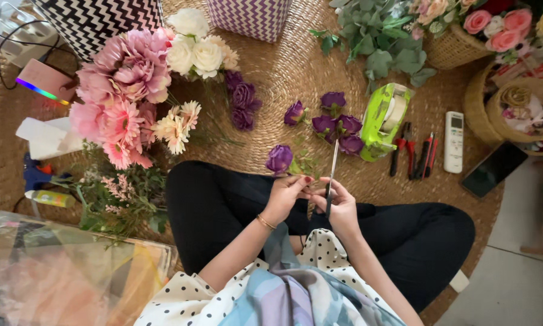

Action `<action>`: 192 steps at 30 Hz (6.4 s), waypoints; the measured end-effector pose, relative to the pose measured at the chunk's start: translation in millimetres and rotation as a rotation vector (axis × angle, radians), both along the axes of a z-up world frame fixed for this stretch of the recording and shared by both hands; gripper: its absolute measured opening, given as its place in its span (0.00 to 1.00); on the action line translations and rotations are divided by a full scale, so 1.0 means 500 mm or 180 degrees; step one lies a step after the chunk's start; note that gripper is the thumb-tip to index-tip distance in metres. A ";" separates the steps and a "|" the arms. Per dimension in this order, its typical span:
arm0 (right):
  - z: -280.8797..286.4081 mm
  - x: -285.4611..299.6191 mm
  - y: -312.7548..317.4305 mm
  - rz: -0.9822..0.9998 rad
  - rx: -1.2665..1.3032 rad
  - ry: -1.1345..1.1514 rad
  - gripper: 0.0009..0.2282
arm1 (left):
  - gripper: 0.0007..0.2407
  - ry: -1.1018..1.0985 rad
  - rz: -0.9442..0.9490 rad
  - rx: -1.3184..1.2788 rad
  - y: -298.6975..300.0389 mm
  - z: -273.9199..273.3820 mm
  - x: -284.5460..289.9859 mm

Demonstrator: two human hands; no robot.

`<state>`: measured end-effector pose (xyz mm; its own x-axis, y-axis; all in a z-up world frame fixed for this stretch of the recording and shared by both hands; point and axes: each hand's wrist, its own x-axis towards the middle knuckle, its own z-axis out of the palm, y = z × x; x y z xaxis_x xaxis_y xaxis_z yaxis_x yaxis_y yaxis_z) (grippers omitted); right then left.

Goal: The person sits on a woven mat and uses scissors to trim the stems of purple artificial flowers. They repeatedly pick up individual flowers, cut the stems, and place the trimmed flowers aside on the mat.

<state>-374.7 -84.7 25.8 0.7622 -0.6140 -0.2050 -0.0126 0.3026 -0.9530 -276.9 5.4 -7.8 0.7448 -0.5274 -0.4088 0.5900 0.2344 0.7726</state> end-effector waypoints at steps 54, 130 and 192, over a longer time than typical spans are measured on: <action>0.229 0.082 -0.112 0.1876 -0.1572 0.0460 0.23 | 0.05 0.1012 -0.1265 -0.1792 0.134 0.182 0.078; 0.038 -0.017 -0.057 0.1462 -0.1375 0.1482 0.26 | 0.21 -0.1107 -0.0355 -0.0264 0.054 -0.036 0.078; -0.030 -0.017 -0.024 0.1197 -0.0005 0.0979 0.21 | 0.18 -0.4798 0.0392 0.2164 0.053 -0.008 0.053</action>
<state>-383.4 -96.4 10.6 0.8356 -0.3082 -0.4548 -0.4019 0.2215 -0.8885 -250.3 31.9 -12.0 0.6806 -0.4774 0.5557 -0.7300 -0.3775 0.5697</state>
